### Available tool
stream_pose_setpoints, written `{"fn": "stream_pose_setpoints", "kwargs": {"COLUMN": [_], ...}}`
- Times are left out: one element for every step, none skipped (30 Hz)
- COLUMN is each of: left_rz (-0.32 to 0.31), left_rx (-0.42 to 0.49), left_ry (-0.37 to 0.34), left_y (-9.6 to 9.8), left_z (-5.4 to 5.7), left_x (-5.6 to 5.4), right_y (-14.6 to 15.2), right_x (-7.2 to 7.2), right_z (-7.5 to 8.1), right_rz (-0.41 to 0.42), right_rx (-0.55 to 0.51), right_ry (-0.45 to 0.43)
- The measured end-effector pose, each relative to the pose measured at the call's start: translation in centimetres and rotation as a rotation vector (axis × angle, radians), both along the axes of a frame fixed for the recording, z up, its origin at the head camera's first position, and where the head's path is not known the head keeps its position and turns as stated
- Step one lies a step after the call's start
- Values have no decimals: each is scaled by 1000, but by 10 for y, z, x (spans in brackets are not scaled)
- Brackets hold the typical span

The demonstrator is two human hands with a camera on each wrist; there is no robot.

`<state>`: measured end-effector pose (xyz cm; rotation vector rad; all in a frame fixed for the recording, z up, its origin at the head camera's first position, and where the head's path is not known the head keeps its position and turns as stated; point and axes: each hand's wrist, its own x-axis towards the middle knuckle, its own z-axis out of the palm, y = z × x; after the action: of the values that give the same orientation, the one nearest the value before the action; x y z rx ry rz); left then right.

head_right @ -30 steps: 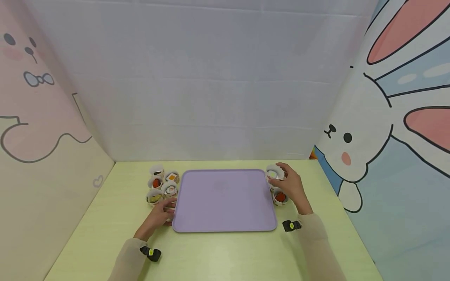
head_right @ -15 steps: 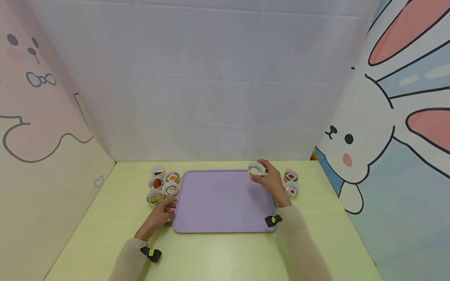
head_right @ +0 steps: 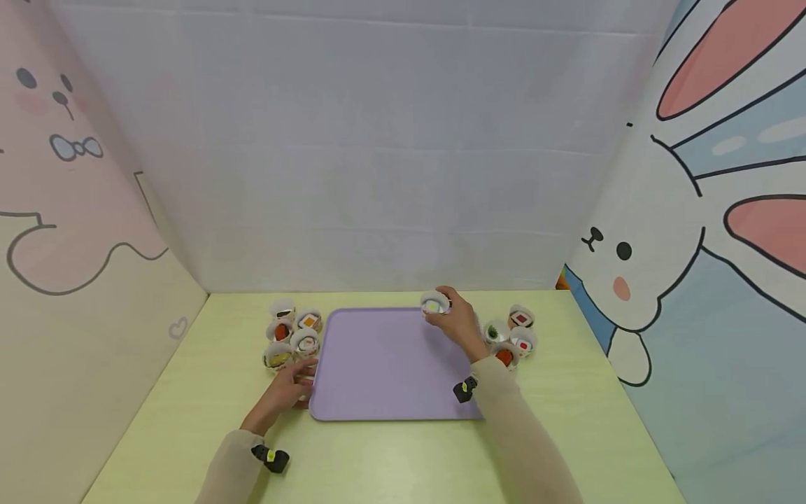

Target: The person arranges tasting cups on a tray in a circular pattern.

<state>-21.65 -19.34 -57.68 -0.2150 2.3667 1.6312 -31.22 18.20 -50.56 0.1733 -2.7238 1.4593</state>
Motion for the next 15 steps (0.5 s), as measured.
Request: {"fn": "stream_pose_setpoints", "kwargs": {"left_rz": [-1,4,2,2,0,0,-1,-2,-3,-2,-1,0,1,0,0], "left_rx": [-1,2,0,0,-1,-1,-1,0,0,3,4,6,6,8,8], "left_ry": [3,3,6,7,9,10,9,7,7,6,6,5,3,5,6], "left_y": [0,0,1,1,1,1,1,1,1,1,1,1,1,1,1], "left_z": [0,0,0,1,1,2,2,2,2,3,3,2,2,2,2], "left_x": [0,1,1,1,1,1,1,1,1,1,1,1,1,0,0], "right_y": [-3,-6,-8,-11,-14,-17,-20,-22,-25,-28,-30,-33,-35,-37,-40], "right_x": [-1,-3,-4,-5,-7,-8,-10,-11,-13,-14,-15,-17,-18,-19,-19], "right_z": [-1,-3,-5,-6,-8,-10,-12,-14,-16,-18,-21,-23,-25,-27,-29], "right_rz": [-5,-2,-2,-4,-5,-11,-13,-15,-22,-27,-32,-36,-42,-45,-49], "right_rx": [8,9,7,1,-7,-19,-34,-54,-69,-82,-93,-102,-111,-116,-123], "right_ry": [-4,-7,-12,-16,-19,-25,-25,-27,-31,-34,-36,-39,-42,-45,-50]}}
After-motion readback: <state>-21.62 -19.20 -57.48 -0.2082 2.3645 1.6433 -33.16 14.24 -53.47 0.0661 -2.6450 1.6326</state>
